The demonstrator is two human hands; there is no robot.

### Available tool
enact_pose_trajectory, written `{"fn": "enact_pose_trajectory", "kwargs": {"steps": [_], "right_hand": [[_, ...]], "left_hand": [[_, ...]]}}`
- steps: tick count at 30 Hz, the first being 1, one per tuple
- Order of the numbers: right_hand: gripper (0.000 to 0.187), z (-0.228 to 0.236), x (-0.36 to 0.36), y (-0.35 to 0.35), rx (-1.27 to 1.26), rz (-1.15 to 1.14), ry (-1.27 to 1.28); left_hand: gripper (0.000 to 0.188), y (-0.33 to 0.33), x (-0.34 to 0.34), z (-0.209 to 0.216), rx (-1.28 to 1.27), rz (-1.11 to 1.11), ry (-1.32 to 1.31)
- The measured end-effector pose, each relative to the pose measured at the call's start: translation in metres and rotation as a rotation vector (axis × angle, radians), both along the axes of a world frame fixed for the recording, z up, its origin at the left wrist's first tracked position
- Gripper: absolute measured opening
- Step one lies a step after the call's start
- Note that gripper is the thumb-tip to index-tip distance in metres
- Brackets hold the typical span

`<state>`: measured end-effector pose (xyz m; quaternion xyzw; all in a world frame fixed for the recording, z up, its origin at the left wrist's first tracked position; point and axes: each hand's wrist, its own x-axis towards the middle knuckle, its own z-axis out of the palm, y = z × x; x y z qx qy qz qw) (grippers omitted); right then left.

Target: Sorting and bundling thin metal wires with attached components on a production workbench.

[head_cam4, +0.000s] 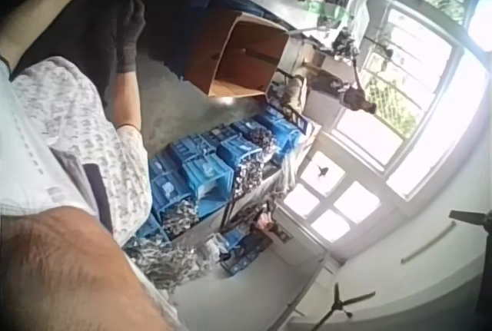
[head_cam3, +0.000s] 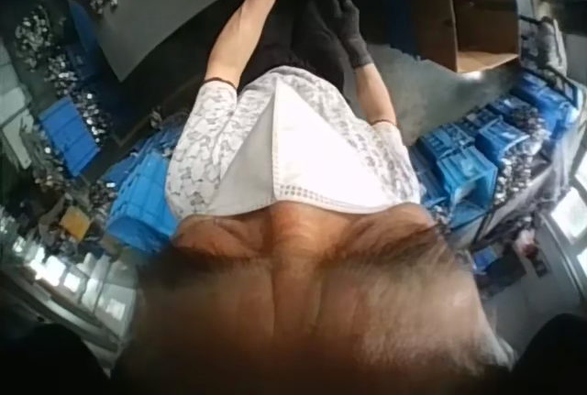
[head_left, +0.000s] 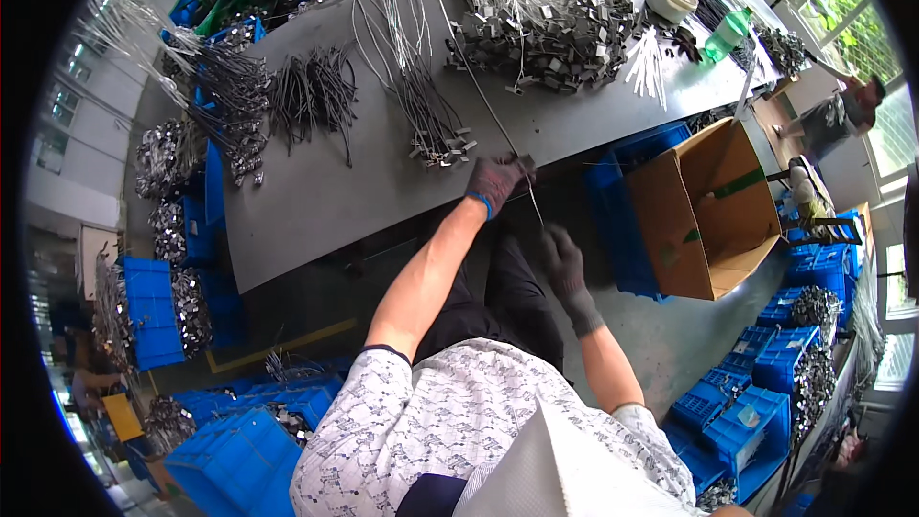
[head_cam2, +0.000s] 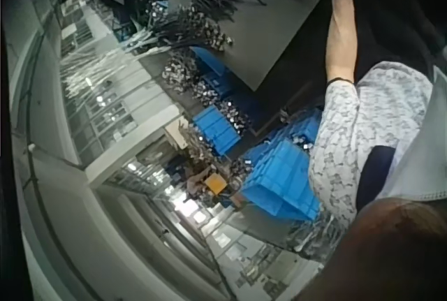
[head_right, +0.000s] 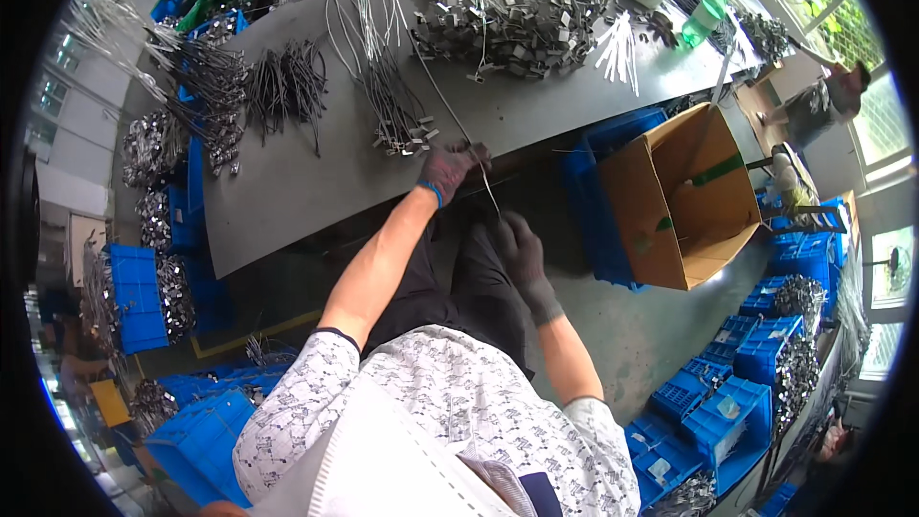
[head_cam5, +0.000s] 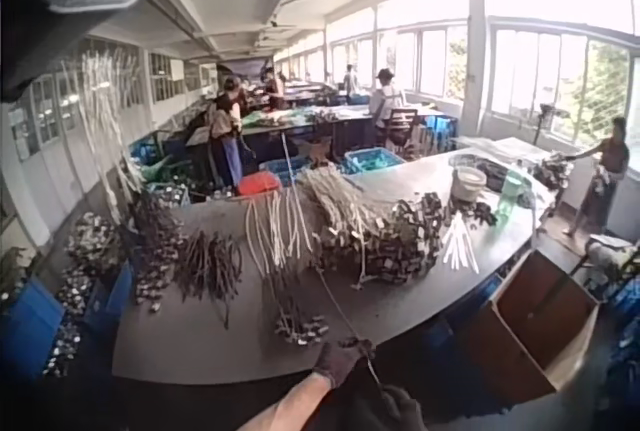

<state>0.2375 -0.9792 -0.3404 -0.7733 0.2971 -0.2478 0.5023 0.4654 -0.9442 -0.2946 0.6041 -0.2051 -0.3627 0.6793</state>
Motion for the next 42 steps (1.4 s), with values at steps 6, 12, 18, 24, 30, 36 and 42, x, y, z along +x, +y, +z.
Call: {"fn": "enact_pose_trajectory", "kwargs": {"steps": [6,12,18,24,30,36,42], "right_hand": [[0.030,-0.004,0.121,-0.022,-0.372,-0.017,0.081],[0.041,-0.086,0.184,-0.064,-0.138,0.106,0.088],[0.051,0.015,0.247,-0.082,0.512,-0.293,0.035],[0.047,-0.027,0.286,-0.186,0.724,0.117,-0.243],[0.026,-0.003,0.247,-0.175,0.734,-0.048,0.107],[0.033,-0.042,0.091,-0.147,0.166,0.157,0.187],[0.016,-0.056,-0.027,-0.084,-0.270,-0.152,0.492]], "left_hand": [[0.024,0.035,-0.015,-0.003,0.141,0.018,-0.223],[0.029,0.029,0.039,-0.021,0.178,0.115,-0.169],[0.038,0.080,0.153,-0.027,0.381,0.234,-0.569],[0.031,0.164,0.245,-0.085,1.226,0.588,-0.766],[0.025,0.200,0.276,-0.142,1.334,0.354,-0.762],[0.020,0.205,0.276,-0.159,0.876,0.461,-0.391],[0.012,0.115,0.147,-0.051,0.117,0.313,0.329]]}}
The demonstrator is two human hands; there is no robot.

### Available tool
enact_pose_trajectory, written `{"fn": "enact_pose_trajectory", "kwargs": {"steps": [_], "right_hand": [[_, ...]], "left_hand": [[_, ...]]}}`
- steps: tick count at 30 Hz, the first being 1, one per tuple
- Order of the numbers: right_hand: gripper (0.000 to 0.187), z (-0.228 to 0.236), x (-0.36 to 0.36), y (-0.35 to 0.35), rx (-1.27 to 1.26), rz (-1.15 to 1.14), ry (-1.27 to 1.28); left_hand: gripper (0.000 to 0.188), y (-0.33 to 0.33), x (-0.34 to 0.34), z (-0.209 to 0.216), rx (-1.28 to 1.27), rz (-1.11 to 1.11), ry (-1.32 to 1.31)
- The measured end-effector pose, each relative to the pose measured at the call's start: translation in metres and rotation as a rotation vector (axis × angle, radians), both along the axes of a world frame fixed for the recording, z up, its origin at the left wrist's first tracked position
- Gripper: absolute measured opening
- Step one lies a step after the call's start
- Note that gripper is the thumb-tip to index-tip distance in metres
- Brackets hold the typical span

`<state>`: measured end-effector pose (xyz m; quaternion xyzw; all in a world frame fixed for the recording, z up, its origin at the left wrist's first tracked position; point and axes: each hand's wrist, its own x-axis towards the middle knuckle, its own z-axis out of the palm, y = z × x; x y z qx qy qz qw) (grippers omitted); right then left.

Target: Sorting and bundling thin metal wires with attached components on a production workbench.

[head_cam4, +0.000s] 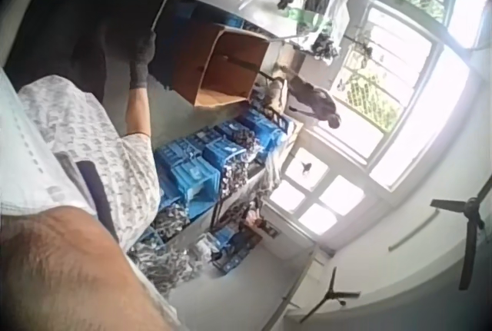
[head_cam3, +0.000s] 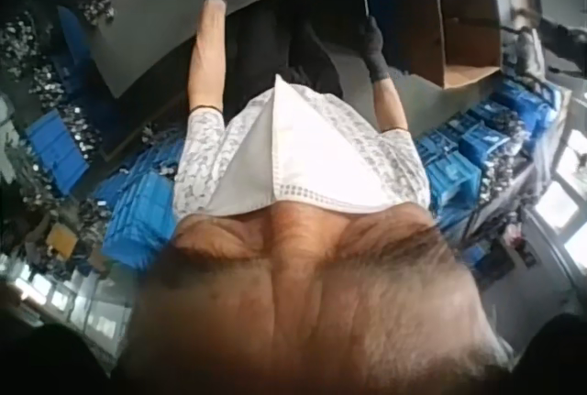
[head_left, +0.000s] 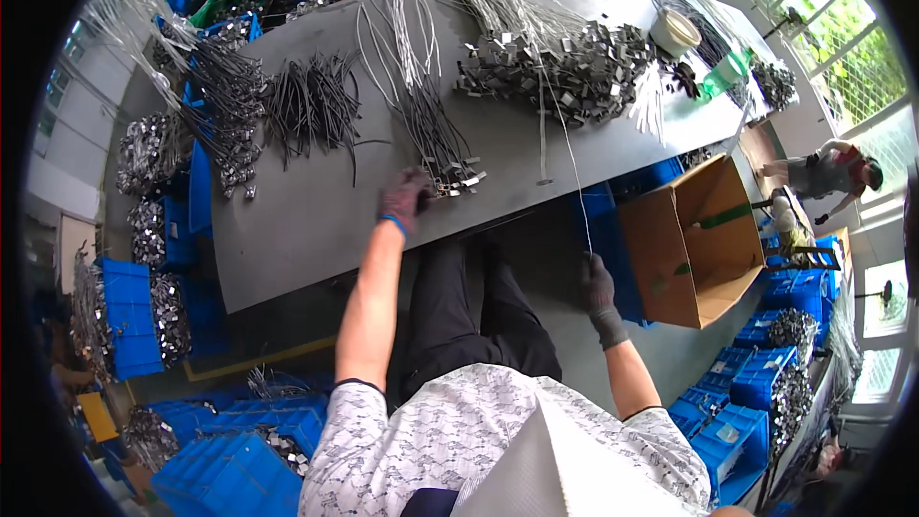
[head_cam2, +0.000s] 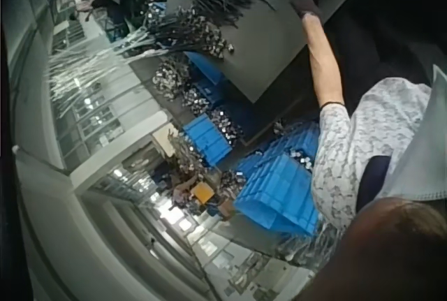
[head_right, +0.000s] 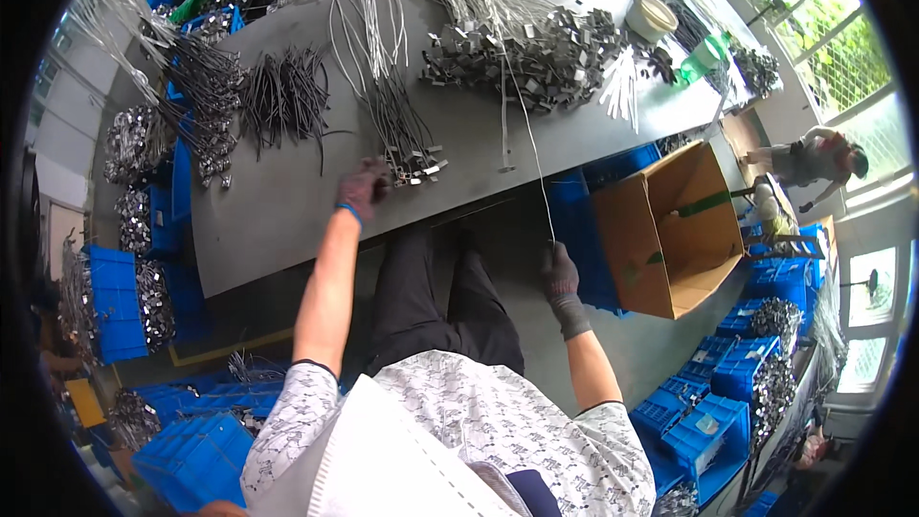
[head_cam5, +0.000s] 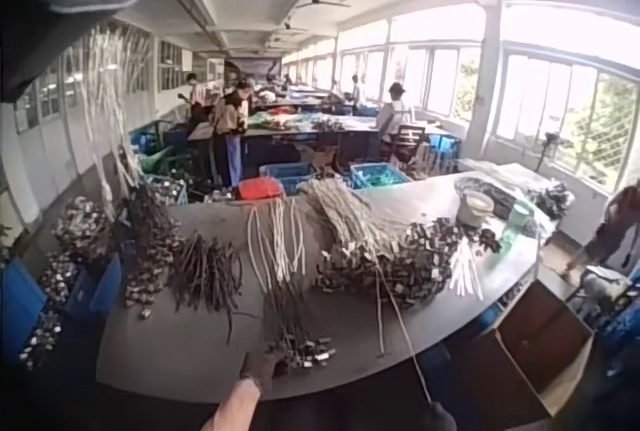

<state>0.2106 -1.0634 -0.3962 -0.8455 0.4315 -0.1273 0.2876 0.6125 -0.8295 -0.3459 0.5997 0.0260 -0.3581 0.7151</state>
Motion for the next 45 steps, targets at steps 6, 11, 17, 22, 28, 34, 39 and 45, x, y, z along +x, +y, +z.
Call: {"fn": "enact_pose_trajectory", "kwargs": {"steps": [6,11,17,22,28,34,39,45], "right_hand": [[0.022,-0.085,-0.211,0.077,0.654,-0.022,0.805],[0.030,-0.052,-0.271,0.166,0.325,-0.082,0.311],[0.038,-0.044,-0.363,0.218,0.654,0.211,0.843],[0.036,-0.066,-0.365,0.211,0.658,-0.024,0.709],[0.031,-0.124,-0.367,0.166,0.537,0.055,0.758],[0.033,-0.100,-0.299,0.135,0.391,0.157,0.554],[0.034,0.011,-0.056,0.095,0.501,0.080,-0.010],[0.034,0.042,0.158,0.059,0.339,0.117,-0.692]], "left_hand": [[0.010,-0.123,-0.144,0.008,-0.277,-0.223,0.213],[0.013,-0.169,-0.208,-0.068,-0.070,-0.121,0.309],[0.014,-0.183,-0.232,0.030,-0.291,-0.017,0.178],[0.017,-0.194,-0.154,0.096,-0.382,0.145,-0.265],[0.015,-0.178,-0.077,0.094,-0.206,0.213,-0.437],[0.015,-0.130,-0.053,0.023,-0.153,-0.168,-0.057],[0.024,-0.110,-0.141,-0.003,-0.141,-0.377,-0.165],[0.016,-0.082,-0.153,0.007,-0.096,-0.369,-0.254]]}}
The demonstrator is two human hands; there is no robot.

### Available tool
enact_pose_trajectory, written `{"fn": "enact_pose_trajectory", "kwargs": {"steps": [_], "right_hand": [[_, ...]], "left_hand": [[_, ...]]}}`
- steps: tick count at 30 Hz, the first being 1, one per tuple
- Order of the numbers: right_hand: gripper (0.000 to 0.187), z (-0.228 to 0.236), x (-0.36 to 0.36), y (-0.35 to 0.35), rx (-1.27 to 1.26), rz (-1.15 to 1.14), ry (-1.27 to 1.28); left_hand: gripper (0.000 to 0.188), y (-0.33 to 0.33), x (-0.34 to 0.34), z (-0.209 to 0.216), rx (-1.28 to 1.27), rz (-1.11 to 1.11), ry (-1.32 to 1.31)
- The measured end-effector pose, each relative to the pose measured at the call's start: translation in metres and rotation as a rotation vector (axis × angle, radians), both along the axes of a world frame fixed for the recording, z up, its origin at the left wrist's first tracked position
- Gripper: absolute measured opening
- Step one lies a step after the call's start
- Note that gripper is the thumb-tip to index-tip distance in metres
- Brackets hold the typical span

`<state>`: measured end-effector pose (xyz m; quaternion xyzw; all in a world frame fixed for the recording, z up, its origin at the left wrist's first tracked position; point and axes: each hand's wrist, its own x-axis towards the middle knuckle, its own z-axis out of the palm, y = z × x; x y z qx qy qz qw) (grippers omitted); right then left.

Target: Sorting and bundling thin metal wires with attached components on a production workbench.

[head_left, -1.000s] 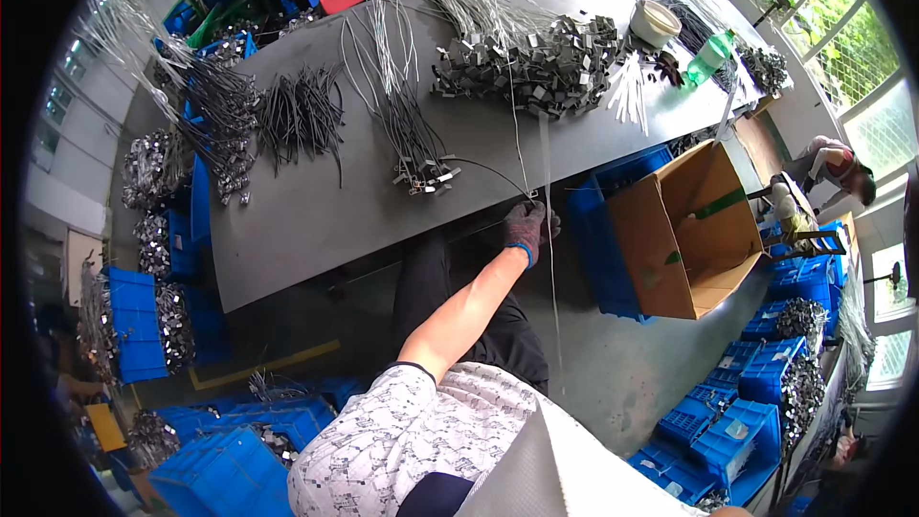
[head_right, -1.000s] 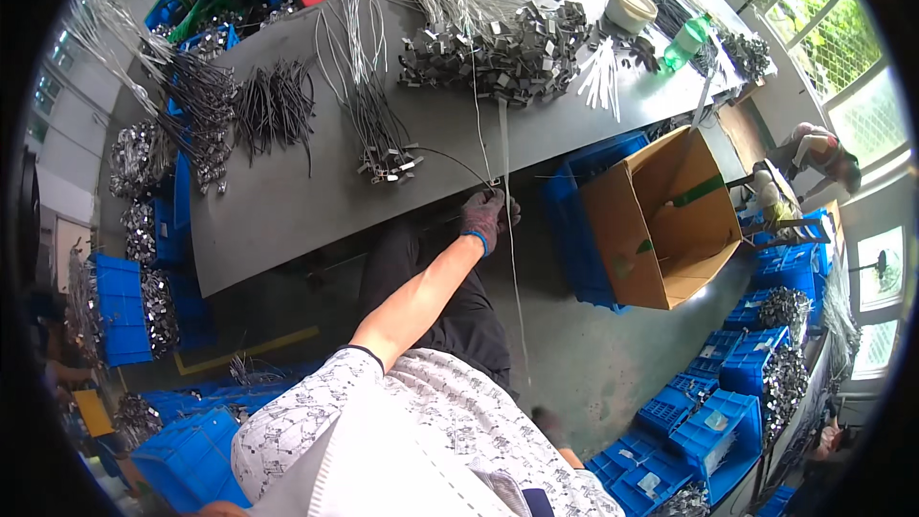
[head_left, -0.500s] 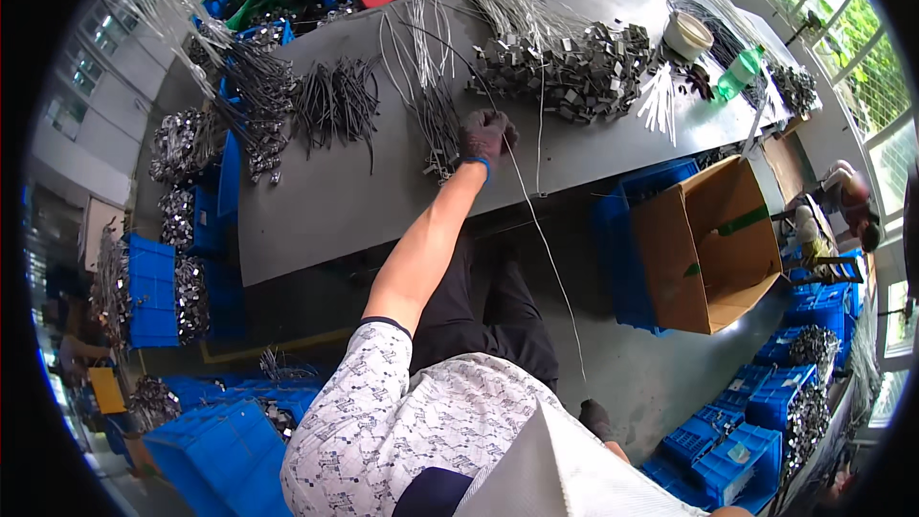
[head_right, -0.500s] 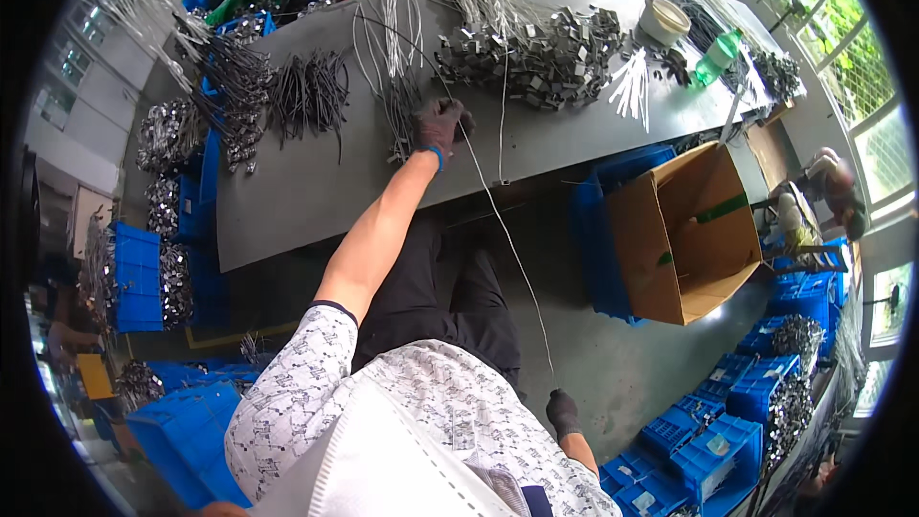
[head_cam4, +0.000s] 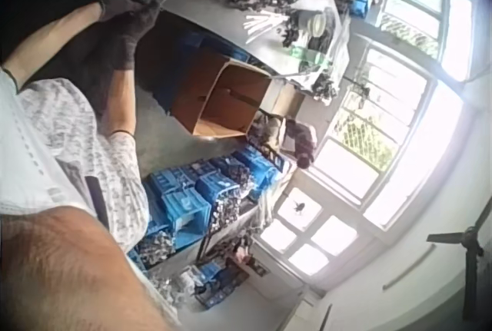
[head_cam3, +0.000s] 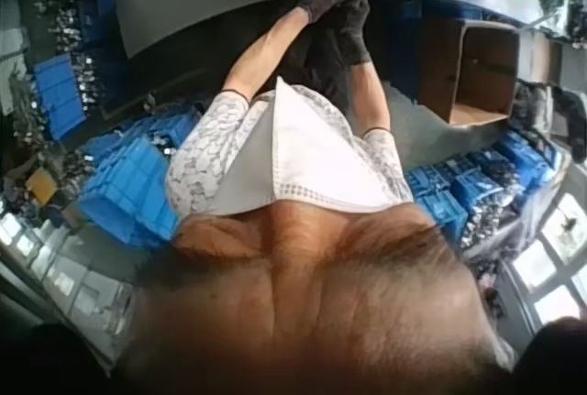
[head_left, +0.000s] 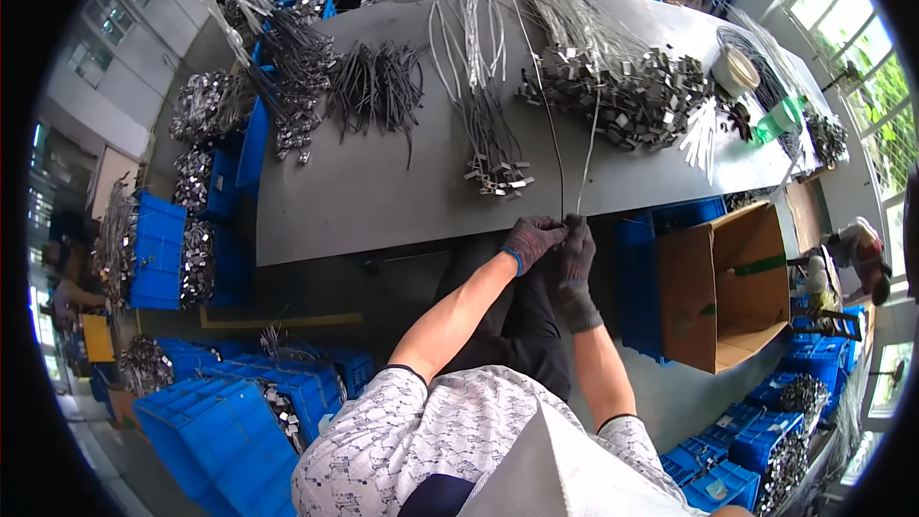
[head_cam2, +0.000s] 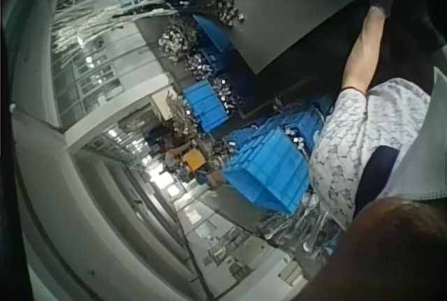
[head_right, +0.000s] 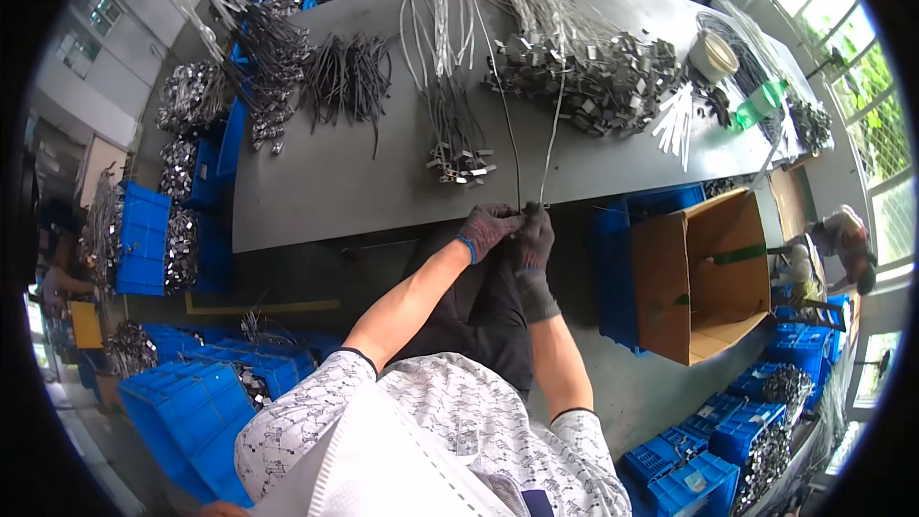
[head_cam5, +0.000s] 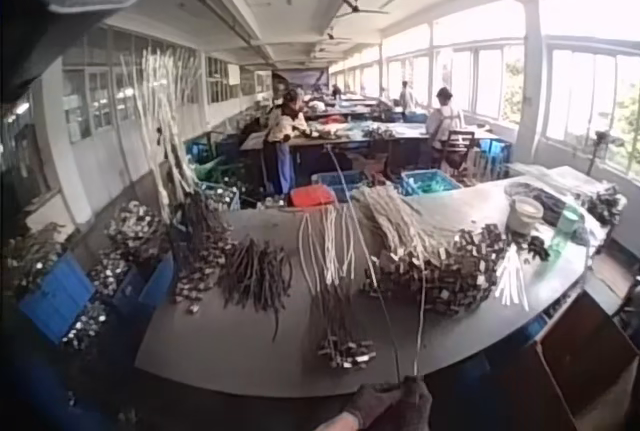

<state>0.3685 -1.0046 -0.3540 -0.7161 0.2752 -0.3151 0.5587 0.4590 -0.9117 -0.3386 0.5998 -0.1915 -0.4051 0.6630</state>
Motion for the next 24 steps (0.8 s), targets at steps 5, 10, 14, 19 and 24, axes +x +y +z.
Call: {"fn": "enact_pose_trajectory", "kwargs": {"steps": [5,10,14,19,24], "right_hand": [[0.040,-0.041,0.084,-0.036,-0.755,-0.022,0.187],[0.045,0.061,0.109,-0.008,-0.085,-0.117,0.246],[0.053,0.054,0.058,-0.039,-0.927,-0.554,0.427],[0.042,-0.022,0.048,-0.080,-0.496,-0.271,0.761],[0.034,-0.051,0.017,-0.045,-0.182,0.117,0.492]], "left_hand": [[0.015,-0.006,0.068,0.033,0.034,0.057,-0.025],[0.023,0.065,0.181,-0.005,0.308,0.353,-0.518],[0.036,0.142,0.234,-0.051,1.117,0.685,-1.058],[0.027,0.134,0.264,-0.094,1.200,0.467,-0.933],[0.020,0.183,0.293,-0.121,1.312,0.143,-1.093]]}}
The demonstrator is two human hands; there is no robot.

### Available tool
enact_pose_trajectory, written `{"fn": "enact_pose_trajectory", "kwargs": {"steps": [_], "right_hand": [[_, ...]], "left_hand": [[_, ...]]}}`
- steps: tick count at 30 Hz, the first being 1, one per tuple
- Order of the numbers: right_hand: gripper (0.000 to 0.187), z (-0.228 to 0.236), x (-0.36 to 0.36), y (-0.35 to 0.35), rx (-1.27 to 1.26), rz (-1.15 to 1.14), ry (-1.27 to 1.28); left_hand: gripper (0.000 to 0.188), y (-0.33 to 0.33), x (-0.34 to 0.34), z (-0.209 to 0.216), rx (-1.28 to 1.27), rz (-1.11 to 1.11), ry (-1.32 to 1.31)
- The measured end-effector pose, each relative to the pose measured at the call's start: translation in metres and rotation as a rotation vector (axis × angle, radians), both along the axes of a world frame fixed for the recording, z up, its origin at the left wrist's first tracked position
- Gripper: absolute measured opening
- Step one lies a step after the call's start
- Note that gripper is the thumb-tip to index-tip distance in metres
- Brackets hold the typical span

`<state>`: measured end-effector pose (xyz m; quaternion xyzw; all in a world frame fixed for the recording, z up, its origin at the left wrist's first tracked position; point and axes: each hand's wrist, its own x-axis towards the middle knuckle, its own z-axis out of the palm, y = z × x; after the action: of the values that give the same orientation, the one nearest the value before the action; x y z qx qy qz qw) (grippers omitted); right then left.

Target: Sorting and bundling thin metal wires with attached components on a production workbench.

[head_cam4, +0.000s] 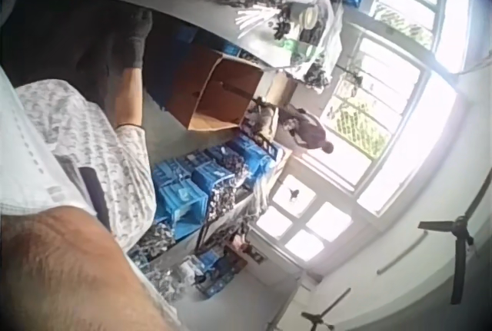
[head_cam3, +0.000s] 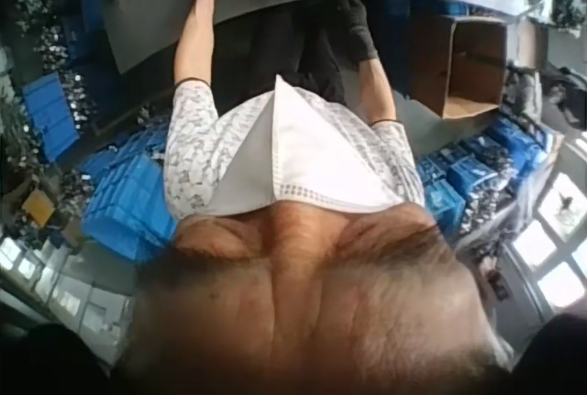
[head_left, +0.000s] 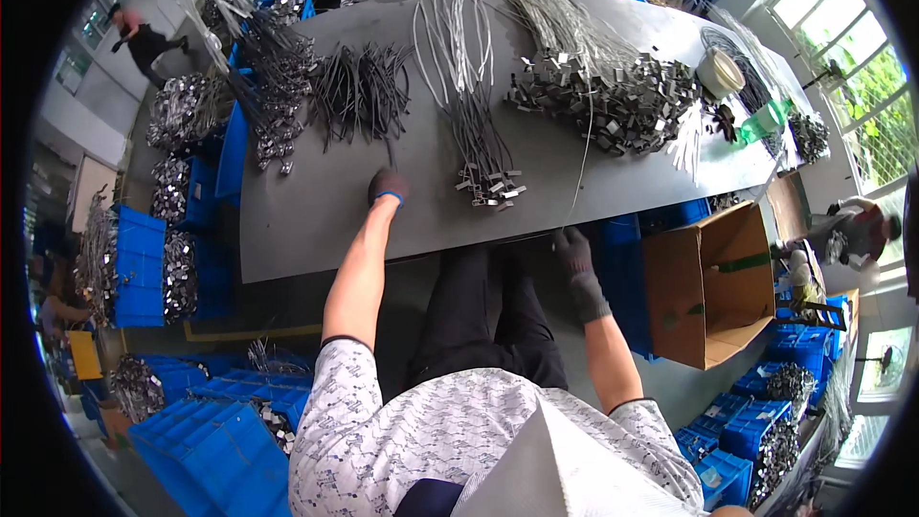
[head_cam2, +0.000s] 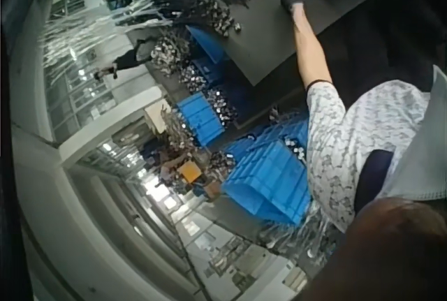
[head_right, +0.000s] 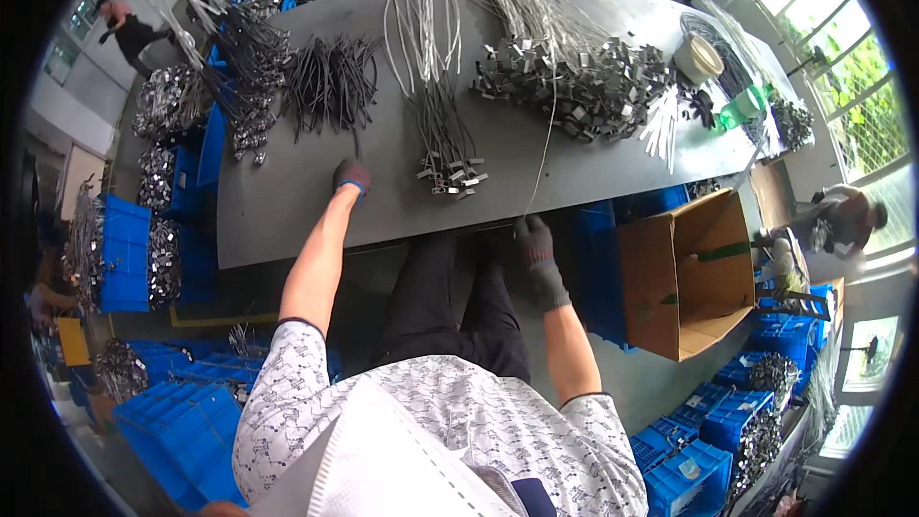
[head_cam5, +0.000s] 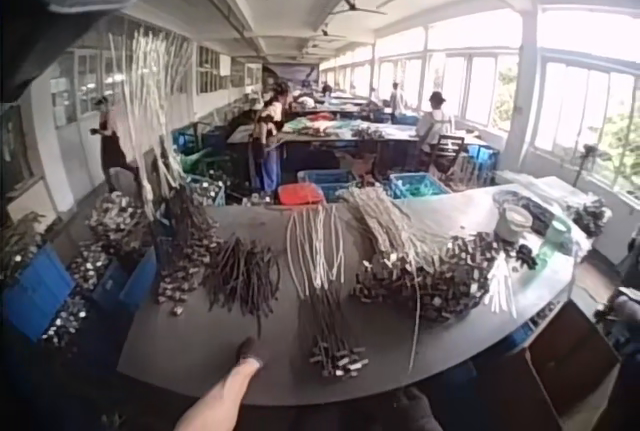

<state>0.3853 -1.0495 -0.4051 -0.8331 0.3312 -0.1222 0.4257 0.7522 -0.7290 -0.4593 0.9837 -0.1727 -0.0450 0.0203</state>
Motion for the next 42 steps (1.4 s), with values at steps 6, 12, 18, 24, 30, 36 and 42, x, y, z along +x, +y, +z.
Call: {"fn": "enact_pose_trajectory", "kwargs": {"steps": [6,12,18,24,30,36,42], "right_hand": [[0.020,-0.046,-0.279,0.049,-0.169,0.042,0.524],[0.028,-0.061,-0.430,0.116,0.038,0.034,0.888],[0.034,-0.067,-0.472,0.169,0.182,0.206,0.836],[0.032,-0.097,-0.525,0.175,0.357,0.199,1.045],[0.031,-0.107,-0.501,0.128,0.226,0.315,1.104],[0.031,-0.120,-0.521,0.131,0.216,0.283,1.104],[0.030,-0.101,-0.548,0.148,0.209,0.275,1.207]], "left_hand": [[0.009,-0.064,-0.115,0.099,-1.434,0.481,1.079],[0.013,-0.199,-0.262,0.112,-1.634,0.136,1.522],[0.004,-0.291,-0.337,0.067,-1.513,0.612,1.321],[0.013,-0.299,-0.280,0.190,-1.671,0.155,0.590],[0.012,-0.285,-0.221,0.209,-1.837,0.034,0.471],[0.019,-0.242,-0.228,0.187,-1.617,0.154,1.189],[0.017,-0.238,-0.210,0.180,-1.845,0.202,0.842]]}}
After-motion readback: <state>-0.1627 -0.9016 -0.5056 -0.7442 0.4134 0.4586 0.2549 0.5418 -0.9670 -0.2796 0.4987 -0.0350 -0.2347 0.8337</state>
